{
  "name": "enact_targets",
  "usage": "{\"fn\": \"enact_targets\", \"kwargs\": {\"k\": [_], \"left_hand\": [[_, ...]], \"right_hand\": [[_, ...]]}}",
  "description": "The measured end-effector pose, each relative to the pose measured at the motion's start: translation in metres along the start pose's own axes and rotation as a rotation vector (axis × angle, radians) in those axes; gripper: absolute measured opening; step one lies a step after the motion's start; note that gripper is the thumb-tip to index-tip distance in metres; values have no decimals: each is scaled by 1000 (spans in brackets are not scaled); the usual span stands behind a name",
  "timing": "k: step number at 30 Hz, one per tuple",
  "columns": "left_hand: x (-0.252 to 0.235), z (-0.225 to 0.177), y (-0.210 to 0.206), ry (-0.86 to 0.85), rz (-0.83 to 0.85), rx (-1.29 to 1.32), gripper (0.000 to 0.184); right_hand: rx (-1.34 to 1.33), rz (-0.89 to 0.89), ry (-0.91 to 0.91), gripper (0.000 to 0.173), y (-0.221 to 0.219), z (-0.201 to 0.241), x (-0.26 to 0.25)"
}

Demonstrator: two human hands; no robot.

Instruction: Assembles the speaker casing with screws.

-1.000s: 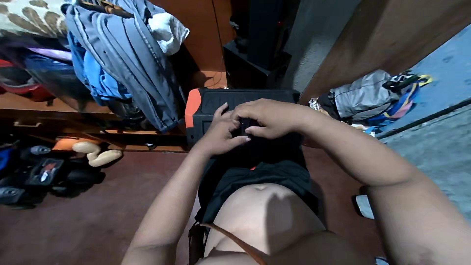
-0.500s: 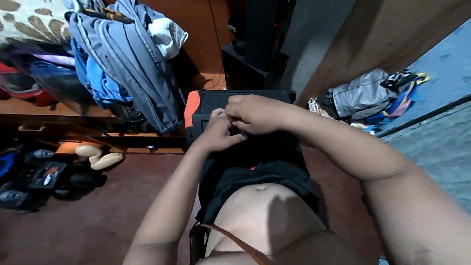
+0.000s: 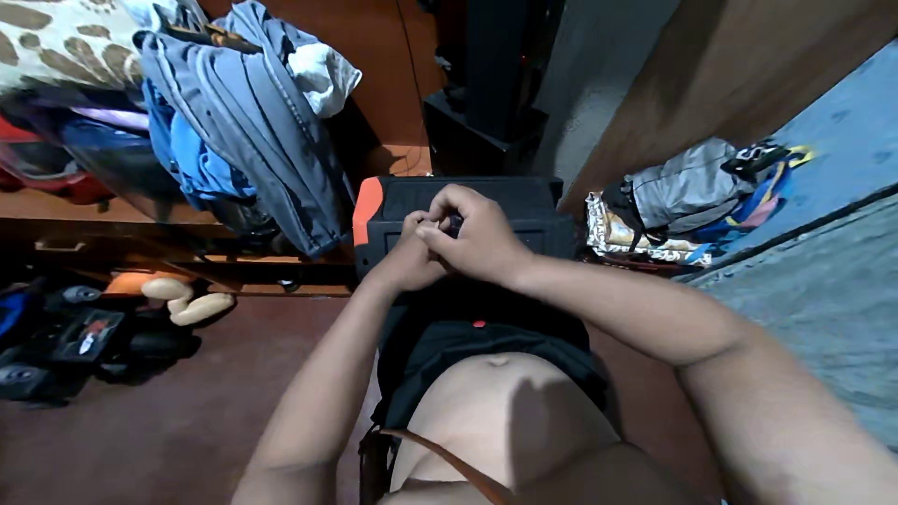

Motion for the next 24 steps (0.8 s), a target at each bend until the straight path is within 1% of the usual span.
{"fn": "enact_targets", "kwargs": {"k": [1, 2, 3, 4, 5, 6, 8, 9, 10, 11, 12, 13, 14, 15, 16, 17, 18, 19, 21, 22, 23, 24], "left_hand": [[0, 2, 0, -2, 5, 6, 42], [-1, 3, 0, -1, 8, 20, 43], [-1, 3, 0, 12, 8, 38, 45], [0, 3, 0, 33, 7, 60, 46], [2, 3, 0, 43, -14, 78, 45], [4, 3, -1, 48, -20, 74, 45], [7, 6, -4, -5, -14, 15, 44], [7, 7, -5, -15, -14, -2, 43], [7, 8, -6, -17, -17, -9, 41], [8, 9, -6, -20, -21, -12, 38], [6, 9, -6, -35, -24, -19, 34], [4, 9, -4, -52, -24, -42, 33], [2, 8, -5, -70, -43, -56, 33], [2, 8, -6, -64, -52, -54, 33], [3, 7, -7, -38, -54, -34, 35], [4, 7, -8, -7, -55, -6, 40], [6, 7, -8, 9, -62, 19, 44], [8, 6, -8, 7, -71, 48, 44], [10, 8, -6, -20, -99, 76, 39], [10, 10, -7, -35, -95, 70, 36], [9, 12, -8, -43, -97, 61, 35], [8, 14, -8, -47, -102, 51, 33]], "right_hand": [[-70, -125, -12, 20, -8, -4, 2], [-119, -208, 9, 23, -14, -8, 1], [-170, -241, 55, 27, -18, -11, -2], [-242, -214, 121, 31, -20, -16, -6], [-348, -119, 196, 34, -19, -21, -12], [-483, 28, 276, 35, -17, -26, -18], [-749, 384, 373, 34, -12, -36, -30], [-824, 484, 370, 34, -11, -38, -33], [-826, 471, 339, 34, -11, -39, -33], [-728, 343, 276, 32, -9, -35, -27], [-561, 148, 171, 29, -9, -28, -20], [-407, -37, 45, 24, -10, -20, -11], [-321, -189, -39, 19, -14, -13, -4], [-280, -281, -63, 17, -19, -9, 2], [-268, -321, -39, 19, -23, -9, 5], [-288, -310, 21, 23, -26, -13, 4], [-355, -236, 109, 28, -26, -18, -1], [-471, -91, 200, 33, -24, -23, -8], [-733, 278, 334, 36, -18, -34, -25], [-795, 384, 357, 37, -16, -37, -31], [-745, 380, 365, 36, -13, -38, -33], [-573, 302, 364, 36, -8, -36, -33]]}}
Point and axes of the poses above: each hand's wrist, its own x-axis away from the middle knuckle, its own y-axis out of the back of the hand, z = x × y, the point moved 2 cm from there along -x, towards the middle knuckle, and after that the axes turned 2 degrees about x, right-handed, at the moved point
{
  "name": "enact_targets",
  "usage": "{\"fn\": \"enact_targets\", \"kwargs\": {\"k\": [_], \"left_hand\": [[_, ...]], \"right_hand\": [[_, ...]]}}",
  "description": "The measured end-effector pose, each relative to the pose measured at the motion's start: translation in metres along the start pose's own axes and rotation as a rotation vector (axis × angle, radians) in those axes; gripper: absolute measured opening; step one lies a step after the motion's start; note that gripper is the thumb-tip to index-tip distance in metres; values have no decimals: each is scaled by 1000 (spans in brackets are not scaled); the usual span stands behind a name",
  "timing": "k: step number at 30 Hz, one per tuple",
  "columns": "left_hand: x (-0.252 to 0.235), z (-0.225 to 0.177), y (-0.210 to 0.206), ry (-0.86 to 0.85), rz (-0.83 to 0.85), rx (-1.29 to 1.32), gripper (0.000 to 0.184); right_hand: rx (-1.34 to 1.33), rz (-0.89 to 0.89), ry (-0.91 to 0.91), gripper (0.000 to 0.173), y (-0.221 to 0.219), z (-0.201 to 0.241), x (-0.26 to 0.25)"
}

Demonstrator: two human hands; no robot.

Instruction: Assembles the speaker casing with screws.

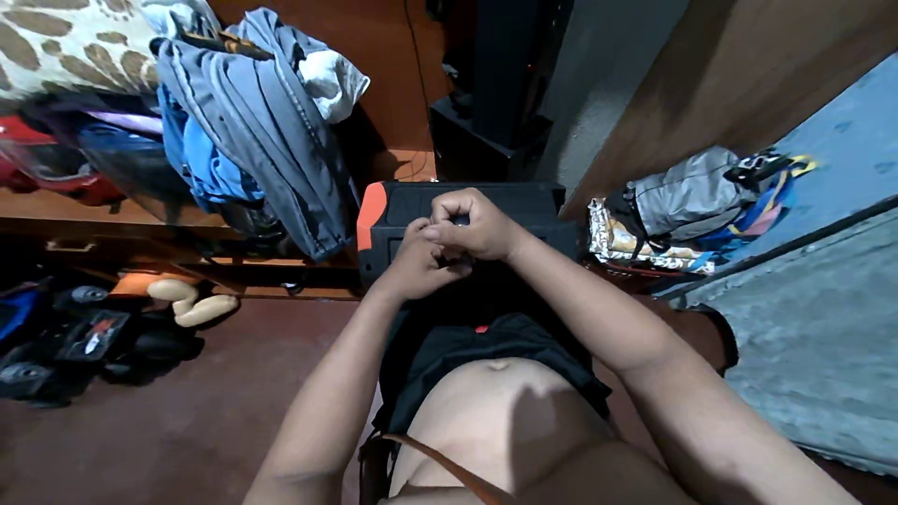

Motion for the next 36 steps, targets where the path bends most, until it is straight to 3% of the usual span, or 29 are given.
{"fn": "enact_targets", "kwargs": {"k": [3, 5, 7, 9, 12, 15, 18, 21, 23, 25, 28, 31, 36], "left_hand": [[-7, -3, 0, -1, -27, -66, 36], [-9, -4, -6, 32, -67, -163, 42], [-11, -7, -12, 69, -95, -242, 47], [-11, -10, -12, 54, -98, -230, 48], [-6, -10, -4, 4, -33, -30, 37], [-5, -12, 1, 9, 1, 58, 28], [-6, -9, -3, 48, -59, -5, 39], [-11, -10, -12, 68, -140, -189, 48], [-13, -13, -17, 84, -153, -263, 43], [-12, -17, -18, 78, -140, -263, 41], [-8, -12, -9, 44, -69, -66, 33], [-6, -12, -5, 75, -8, -7, 24], [-13, -13, -15, 143, -174, -188, 42]], "right_hand": [[991, -61, -257, 43, 4, 37, 1], [1337, 47, -478, 53, 3, 60, -2], [1347, 240, -587, 45, 5, 71, -6], [1254, 385, -428, 31, 10, 65, -6], [1031, 566, -157, 24, 23, 58, -8], [917, 675, -62, 18, 25, 59, -9], [1008, 683, -222, 23, 23, 71, -11], [1237, 573, -464, 39, 19, 84, -16], [1263, 563, -474, 35, 19, 84, -18], [1158, 630, -374, 25, 23, 82, -18], [998, 760, -219, 15, 32, 78, -21], [903, 831, -170, 20, 36, 75, -24], [1131, 748, -535, 45, 28, 89, -33]]}}
Point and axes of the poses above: each hand's wrist, its own x-axis away from the middle knuckle, its own y-axis out of the back of the hand, z = x × y, the point moved 2 cm from there along -x, towards the middle knuckle, and after that the axes turned 2 degrees about x, right-handed, at the moved point
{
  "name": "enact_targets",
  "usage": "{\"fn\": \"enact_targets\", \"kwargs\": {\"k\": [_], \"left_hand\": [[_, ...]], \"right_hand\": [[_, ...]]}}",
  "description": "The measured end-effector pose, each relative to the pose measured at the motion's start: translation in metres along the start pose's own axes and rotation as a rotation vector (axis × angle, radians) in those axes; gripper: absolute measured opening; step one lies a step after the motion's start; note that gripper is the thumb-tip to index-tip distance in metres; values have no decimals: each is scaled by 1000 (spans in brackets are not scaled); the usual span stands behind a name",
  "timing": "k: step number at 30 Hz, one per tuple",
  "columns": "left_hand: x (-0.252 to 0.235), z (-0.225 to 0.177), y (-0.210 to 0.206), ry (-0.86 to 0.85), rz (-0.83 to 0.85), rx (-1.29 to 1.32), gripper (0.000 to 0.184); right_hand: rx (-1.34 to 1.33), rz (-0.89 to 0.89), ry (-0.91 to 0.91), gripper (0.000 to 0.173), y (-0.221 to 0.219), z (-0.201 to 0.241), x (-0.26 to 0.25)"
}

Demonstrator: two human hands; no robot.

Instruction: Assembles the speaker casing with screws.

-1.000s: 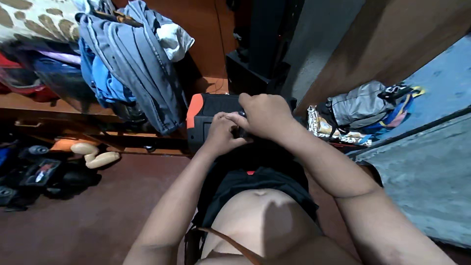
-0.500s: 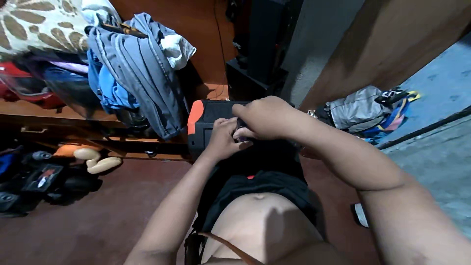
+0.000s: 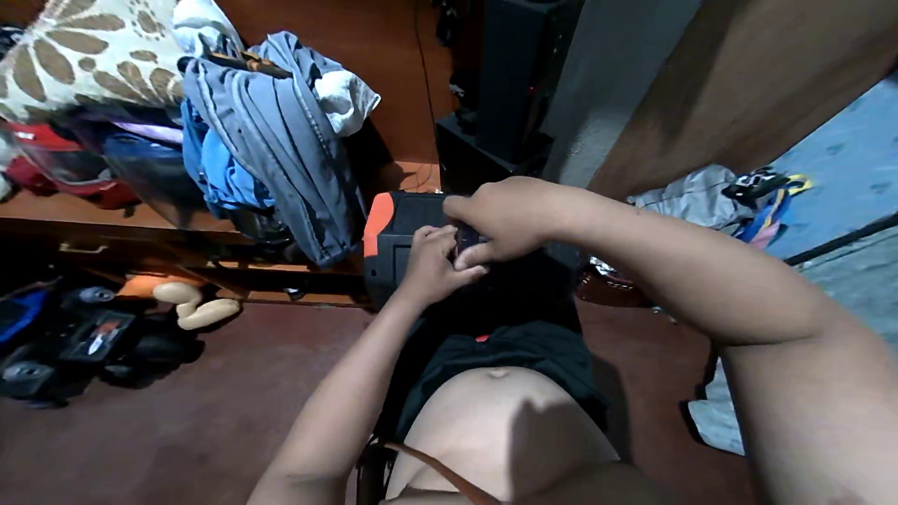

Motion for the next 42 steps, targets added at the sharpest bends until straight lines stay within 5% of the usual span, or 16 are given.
{"fn": "enact_targets", "kwargs": {"k": [3, 11, 15, 17, 25, 31, 38, 40, 42], "left_hand": [[-1, -4, -3, -27, -22, -44, 42], [8, 3, 8, -94, 114, 157, 28], [3, -1, 3, -34, 16, 8, 44], [1, -4, 0, -30, 12, -39, 42], [6, 0, 11, -41, 165, 171, 24], [0, -8, -1, -33, 14, -81, 39], [10, 0, 10, -58, 151, 203, 27], [9, 0, 9, -49, 139, 195, 27], [7, -1, 6, -10, 77, 113, 34]], "right_hand": [[86, -24, -49, 32, -3, 5, 1], [-47, -99, 372, 20, -12, -2, 1], [38, -44, 23, 37, -4, 11, 5], [96, -33, -111, 28, -6, 13, 4], [-22, -45, 312, 22, -13, -4, 0], [77, -62, -93, 35, -7, 9, 4], [-15, -153, 367, 15, -18, -2, 2], [-34, -121, 361, 22, -15, -1, 3], [-35, -49, 163, 33, -10, 6, 7]]}}
Point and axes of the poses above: each hand's wrist, its own x-axis away from the middle knuckle, its own y-axis out of the back of the hand, z = x × y, the point moved 2 cm from there along -x, towards the middle knuckle, and after that the axes turned 2 degrees about x, right-handed, at the moved point
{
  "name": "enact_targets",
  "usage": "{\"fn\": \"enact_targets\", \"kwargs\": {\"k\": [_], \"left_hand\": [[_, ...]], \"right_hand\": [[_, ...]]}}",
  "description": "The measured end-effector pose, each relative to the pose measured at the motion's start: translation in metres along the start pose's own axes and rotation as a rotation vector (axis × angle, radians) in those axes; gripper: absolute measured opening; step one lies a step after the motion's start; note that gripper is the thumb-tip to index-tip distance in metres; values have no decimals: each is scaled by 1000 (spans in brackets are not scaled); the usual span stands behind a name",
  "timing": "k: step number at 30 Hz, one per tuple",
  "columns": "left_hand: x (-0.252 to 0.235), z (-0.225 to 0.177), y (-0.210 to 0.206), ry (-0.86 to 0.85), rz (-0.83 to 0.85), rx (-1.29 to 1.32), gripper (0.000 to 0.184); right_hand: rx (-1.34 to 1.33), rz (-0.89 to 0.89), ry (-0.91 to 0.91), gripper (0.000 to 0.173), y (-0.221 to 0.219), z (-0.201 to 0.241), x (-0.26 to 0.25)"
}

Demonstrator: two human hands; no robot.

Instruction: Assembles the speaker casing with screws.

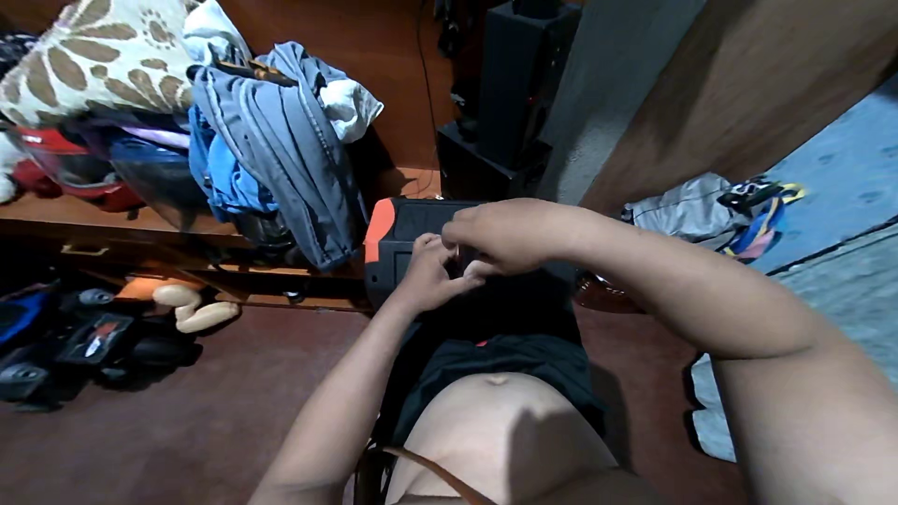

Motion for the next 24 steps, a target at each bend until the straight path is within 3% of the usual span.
{"fn": "enact_targets", "kwargs": {"k": [2, 4, 6, 9, 12, 16, 18, 21, 24], "left_hand": [[-3, -2, -4, 32, -35, -99, 35], [-6, -7, -7, 21, -55, -167, 36], [-5, -7, -8, 18, -28, -164, 39], [2, 0, 0, -19, 42, 55, 38], [4, 3, 3, -35, 60, 124, 28], [0, -2, -5, 26, -77, -66, 40], [-3, -6, -10, 14, -111, -160, 39], [-2, -6, -9, -18, -53, -139, 36], [4, 0, 0, -66, 50, 54, 31]], "right_hand": [[55, 10, -220, 40, 1, 4, 0], [82, -26, -275, 31, -3, 4, -1], [52, -56, -154, 23, -8, 1, 0], [3, -71, 73, 19, -10, -6, 1], [2, -74, 145, 26, -9, -8, 0], [53, -83, -148, 44, -3, 2, 0], [99, -82, -246, 40, -5, 4, -2], [60, -123, -68, 24, -13, -2, -1], [4, -100, 135, 15, -11, -5, -1]]}}
Point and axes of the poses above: each hand's wrist, its own x-axis away from the middle knuckle, its own y-axis out of the back of the hand, z = x × y, the point moved 2 cm from there along -x, towards the middle knuckle, and after that the axes turned 2 degrees about x, right-handed, at the moved point
